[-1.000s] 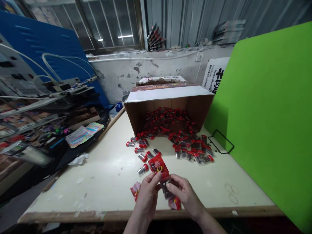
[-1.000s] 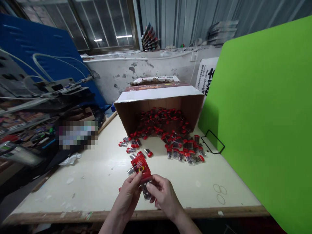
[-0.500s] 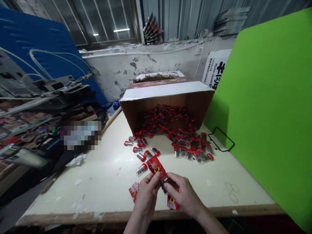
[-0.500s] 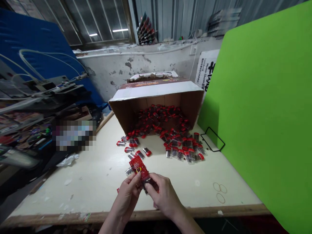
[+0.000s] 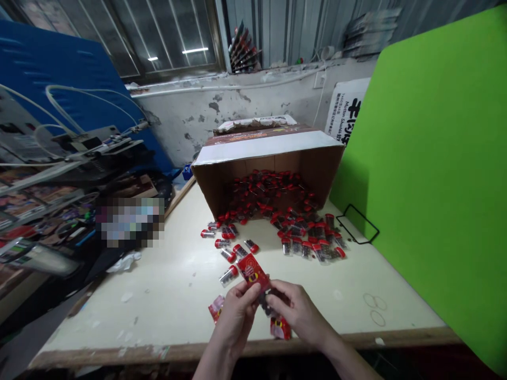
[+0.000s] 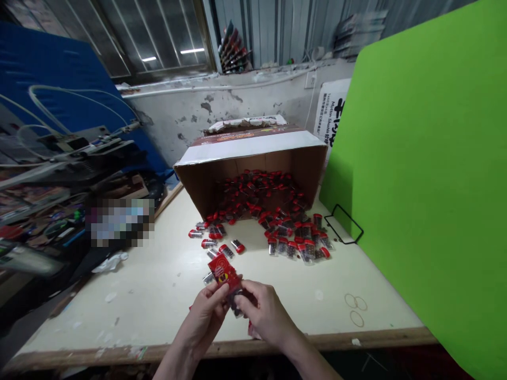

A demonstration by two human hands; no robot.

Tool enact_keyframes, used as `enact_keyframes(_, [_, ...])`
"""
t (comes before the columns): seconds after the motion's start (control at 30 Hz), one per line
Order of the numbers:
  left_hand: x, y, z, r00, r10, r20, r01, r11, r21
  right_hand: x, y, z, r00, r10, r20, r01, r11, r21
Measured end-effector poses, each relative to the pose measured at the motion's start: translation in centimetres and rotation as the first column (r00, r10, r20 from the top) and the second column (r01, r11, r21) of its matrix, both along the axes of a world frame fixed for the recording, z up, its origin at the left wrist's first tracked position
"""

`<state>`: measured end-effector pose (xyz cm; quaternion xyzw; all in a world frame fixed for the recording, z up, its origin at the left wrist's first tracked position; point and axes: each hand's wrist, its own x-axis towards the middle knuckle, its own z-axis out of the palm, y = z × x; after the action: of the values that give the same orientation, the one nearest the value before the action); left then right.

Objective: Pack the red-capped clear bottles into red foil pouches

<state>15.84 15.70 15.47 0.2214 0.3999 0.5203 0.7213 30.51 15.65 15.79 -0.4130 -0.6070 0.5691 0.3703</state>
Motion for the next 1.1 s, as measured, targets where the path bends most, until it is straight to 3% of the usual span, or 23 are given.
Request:
enact_keyframes(0.1, [0.2,-0.2,0.2,1.0,-0.005,-0.008,0.005,1.0,-0.007,-0.2,0.0,-0.7,0.979,0.023,-0.202,-0.051,0.99,-0.134])
enact_keyframes(0.17, [0.5,-0.3,0.2,0.998,0.034,-0.049,-0.035,0.999,-0.008,-0.4,-0.1,-1.0,0.979,-0.005,-0.202,-0.024,0.99,-0.14])
enact_keyframes(0.23, [0.7,-0.4,0.1,0.989,0.1,-0.113,-0.102,0.995,-0.008,-0.6,-0.3,-0.9,0.996,-0.06,-0.063,0.057,0.997,-0.047])
enact_keyframes(0.3, [0.9,-0.5,-0.2,0.974,0.158,-0.164,-0.162,0.987,-0.01,-0.7,-0.4,-0.5,0.985,-0.127,0.115,0.112,0.985,0.13])
enact_keyframes(0.37, [1.0,-0.6,-0.4,0.967,0.186,-0.172,-0.191,0.981,-0.016,-0.6,-0.4,-0.1,0.961,-0.16,0.227,0.094,0.956,0.276])
enact_keyframes(0.43, [0.9,-0.7,-0.5,0.974,0.182,-0.131,-0.187,0.982,-0.028,-0.4,-0.2,0.1,0.959,-0.13,0.253,0.049,0.951,0.305])
enact_keyframes(0.57, [0.4,-0.7,-0.7,0.987,0.157,-0.033,-0.159,0.985,-0.068,-0.2,0.2,-0.2,0.992,-0.04,0.119,0.027,0.993,0.111])
enact_keyframes(0.7, [0.2,-0.3,-0.6,0.978,0.209,-0.017,-0.209,0.974,-0.082,-0.2,-0.1,-1.8,0.999,-0.04,0.025,0.041,0.997,-0.064])
enact_keyframes(0.9, [0.9,-0.2,-0.9,0.988,0.153,-0.002,-0.153,0.985,-0.084,-0.4,-1.2,-4.1,0.993,-0.091,-0.076,0.068,0.961,-0.267])
enact_keyframes(1.0, [1.2,-0.3,-1.3,0.991,0.135,-0.007,-0.136,0.988,-0.078,-0.9,-1.4,-4.4,0.981,-0.133,-0.14,0.084,0.948,-0.307])
enact_keyframes(1.1, [1.3,-0.5,-1.5,0.99,0.13,-0.052,-0.133,0.99,-0.043,-1.4,-1.7,-4.3,0.943,-0.208,-0.26,0.079,0.898,-0.432])
